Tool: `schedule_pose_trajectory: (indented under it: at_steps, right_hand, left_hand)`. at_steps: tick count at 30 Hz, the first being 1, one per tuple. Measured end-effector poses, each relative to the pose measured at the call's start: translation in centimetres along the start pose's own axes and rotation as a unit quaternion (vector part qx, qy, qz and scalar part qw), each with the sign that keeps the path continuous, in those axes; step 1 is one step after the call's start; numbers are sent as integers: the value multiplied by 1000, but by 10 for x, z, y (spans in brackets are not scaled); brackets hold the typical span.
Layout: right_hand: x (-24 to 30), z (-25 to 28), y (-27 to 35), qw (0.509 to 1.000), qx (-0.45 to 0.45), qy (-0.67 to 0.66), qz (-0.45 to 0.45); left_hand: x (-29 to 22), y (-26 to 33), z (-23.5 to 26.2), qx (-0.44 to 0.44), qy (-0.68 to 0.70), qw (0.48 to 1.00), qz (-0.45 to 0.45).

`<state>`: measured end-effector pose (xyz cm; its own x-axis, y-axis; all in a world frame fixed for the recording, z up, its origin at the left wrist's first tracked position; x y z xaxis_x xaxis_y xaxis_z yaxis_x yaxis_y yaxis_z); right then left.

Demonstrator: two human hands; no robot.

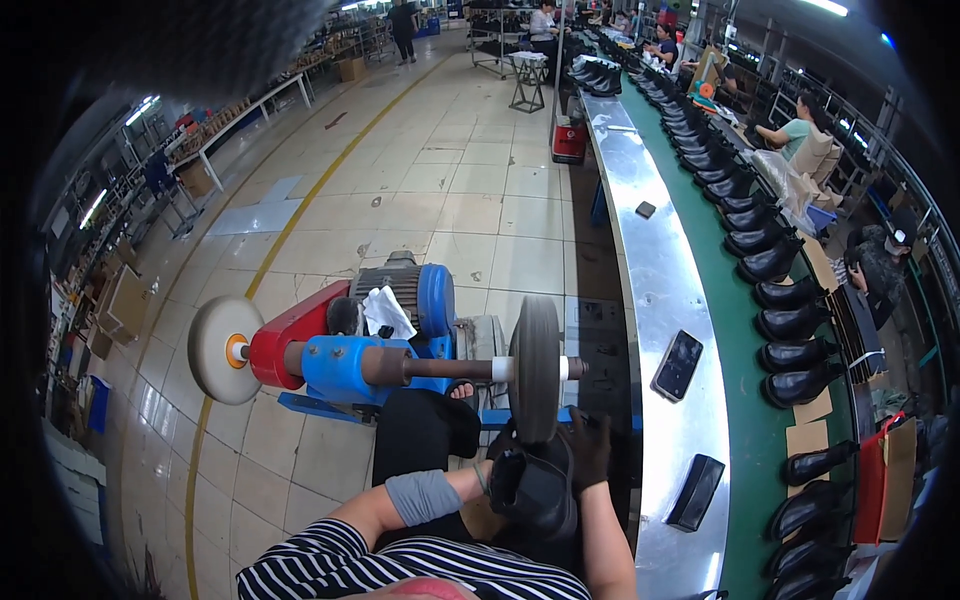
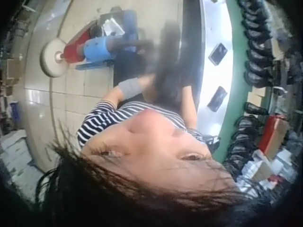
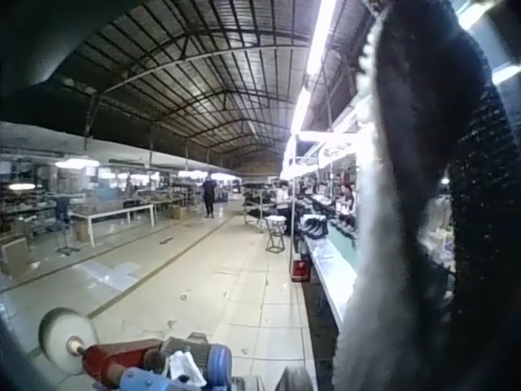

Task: Polish and finish the edges and soles of black leather boots using a rotating grinding and polishing machine.

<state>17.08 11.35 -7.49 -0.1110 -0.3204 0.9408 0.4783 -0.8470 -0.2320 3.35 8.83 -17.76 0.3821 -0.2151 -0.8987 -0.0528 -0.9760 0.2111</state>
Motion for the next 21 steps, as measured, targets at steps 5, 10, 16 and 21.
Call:
schedule_pose_trajectory:
  at_steps: [5,10,16,21]
  right_hand:
    - [51,0,-8,934,-64,-350,5]
    - [-67,-12,-16,918,-164,-347,-99]
    - [1,-37,-38,724,-73,-646,-231]
    - [-19,5,7,964,-92,-245,-48]
  left_hand:
    - [-5,-16,5,27,60,998,12]
    - [-26,-18,16,72,105,989,80]
    - [1,-10,43,84,182,951,235]
    - [15,-5,7,129,225,919,297]
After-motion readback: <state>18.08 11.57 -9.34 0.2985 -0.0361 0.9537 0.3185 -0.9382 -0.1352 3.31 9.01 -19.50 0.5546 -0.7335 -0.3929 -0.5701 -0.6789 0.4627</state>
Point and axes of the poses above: each hand's wrist, its own y-axis away from the middle knuckle, its own z-axis out of the back of the hand, x = y × z, the point moved 3 cm from there along -y, towards the middle knuckle, and after that the axes turned 11 degrees about z, right-handed, at the moved point
